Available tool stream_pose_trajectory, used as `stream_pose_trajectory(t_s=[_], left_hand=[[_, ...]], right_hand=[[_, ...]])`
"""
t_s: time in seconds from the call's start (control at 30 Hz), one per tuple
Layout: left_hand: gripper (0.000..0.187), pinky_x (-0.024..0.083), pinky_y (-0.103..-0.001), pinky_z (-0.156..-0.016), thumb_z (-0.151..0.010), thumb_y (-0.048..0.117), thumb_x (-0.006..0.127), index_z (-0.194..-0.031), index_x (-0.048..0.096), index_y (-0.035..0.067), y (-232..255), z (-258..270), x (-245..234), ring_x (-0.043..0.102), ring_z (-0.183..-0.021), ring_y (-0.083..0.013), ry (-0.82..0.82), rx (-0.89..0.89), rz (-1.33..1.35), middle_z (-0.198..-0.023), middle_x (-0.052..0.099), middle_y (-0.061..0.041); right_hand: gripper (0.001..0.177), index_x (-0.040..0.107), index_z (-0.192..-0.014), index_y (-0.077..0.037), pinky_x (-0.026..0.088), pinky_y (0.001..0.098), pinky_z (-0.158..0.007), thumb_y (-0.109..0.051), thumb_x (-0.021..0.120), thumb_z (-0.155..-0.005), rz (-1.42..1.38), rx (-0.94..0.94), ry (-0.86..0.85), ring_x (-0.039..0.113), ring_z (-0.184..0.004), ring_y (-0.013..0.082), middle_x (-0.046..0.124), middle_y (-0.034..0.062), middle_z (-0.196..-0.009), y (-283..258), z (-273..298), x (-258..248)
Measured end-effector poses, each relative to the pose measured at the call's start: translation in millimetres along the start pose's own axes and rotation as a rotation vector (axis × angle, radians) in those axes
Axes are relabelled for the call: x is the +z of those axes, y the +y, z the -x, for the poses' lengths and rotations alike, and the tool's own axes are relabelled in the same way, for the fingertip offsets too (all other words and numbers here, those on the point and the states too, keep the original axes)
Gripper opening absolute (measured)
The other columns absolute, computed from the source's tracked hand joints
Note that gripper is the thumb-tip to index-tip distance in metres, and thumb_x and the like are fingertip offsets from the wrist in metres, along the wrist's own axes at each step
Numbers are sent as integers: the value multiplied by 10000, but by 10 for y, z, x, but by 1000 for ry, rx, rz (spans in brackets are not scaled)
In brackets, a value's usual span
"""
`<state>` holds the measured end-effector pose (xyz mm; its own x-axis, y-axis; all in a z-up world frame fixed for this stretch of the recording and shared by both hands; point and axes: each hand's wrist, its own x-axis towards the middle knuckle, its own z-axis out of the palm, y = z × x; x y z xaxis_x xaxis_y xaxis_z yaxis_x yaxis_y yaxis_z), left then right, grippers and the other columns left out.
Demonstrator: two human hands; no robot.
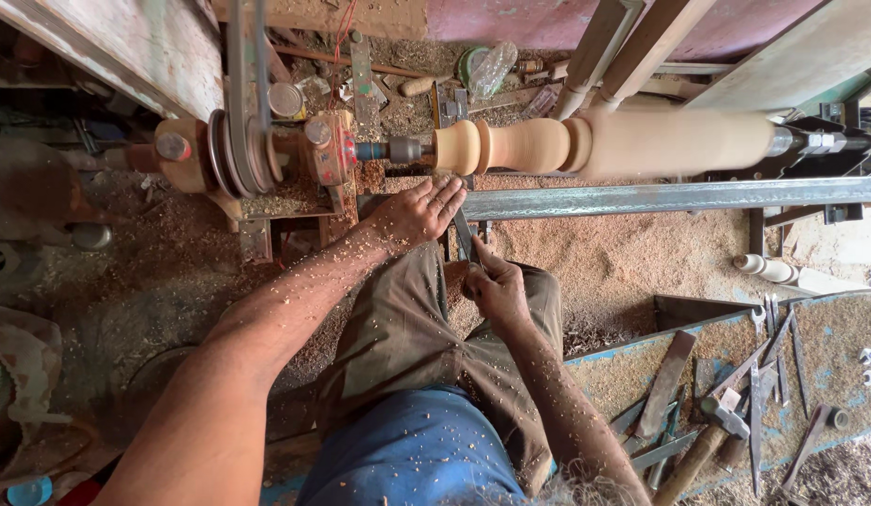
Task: The person uses a chisel to shape a rotating wooden piece on a lathe, creating decorative ridges while wood shavings fall to the floor. The person briefly moves to a table to handle various tools, including a file and a hammer, before returning to continue carving the wood.
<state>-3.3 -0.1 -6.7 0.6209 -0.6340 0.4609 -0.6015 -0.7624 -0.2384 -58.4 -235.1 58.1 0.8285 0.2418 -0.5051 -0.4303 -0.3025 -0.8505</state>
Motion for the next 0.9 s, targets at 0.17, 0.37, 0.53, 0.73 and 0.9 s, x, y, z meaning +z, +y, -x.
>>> stream_pose_trajectory(t_s=[0.17,0.37,0.53,0.73,0.9], left_hand=[[382,562,-432,-1033,-1031,152,628,-1355,634,-50,-1,15,63,678,-1231,-325,35,-20,7,-1337,671,-231],[367,570,-458,-998,-1012,200,662,-1289,677,-41,36,56,160,656,-1222,-332,81,-14,118,-1323,676,-226],[286,591,-442,-964,-984,231,667,-1246,723,131,538,13,-115,679,-1219,-206,261,-9,293,-1287,720,-52],[189,567,-425,-759,-979,254,721,-1121,754,134,901,-95,-731,736,-941,-212,-108,-320,579,-971,787,-50],[305,580,-380,-711,-999,348,709,-1237,698,159,1116,-204,-1176,748,-769,-243,-547,-811,823,-843,750,-81]], right_hand=[[547,517,-1523,-93,365,213,-475,-22,579,-984,35,-15,-50,417,-525,37,545,-42,-664,-122,-1,-57],[530,518,-1514,-159,365,259,-419,-59,535,-995,193,35,-61,421,-467,89,555,-6,-627,-264,89,-191],[470,631,-1441,-108,558,309,-679,-83,638,-971,659,-653,110,716,-791,149,747,92,-911,-78,527,-292],[312,652,-1332,-81,529,411,-847,-168,654,-1033,996,-636,510,673,-1000,304,704,166,-1129,-309,851,-615],[522,559,-1412,-66,430,520,-1063,-283,642,-945,1189,-699,694,519,-1317,362,594,179,-1391,-626,1108,-522]])
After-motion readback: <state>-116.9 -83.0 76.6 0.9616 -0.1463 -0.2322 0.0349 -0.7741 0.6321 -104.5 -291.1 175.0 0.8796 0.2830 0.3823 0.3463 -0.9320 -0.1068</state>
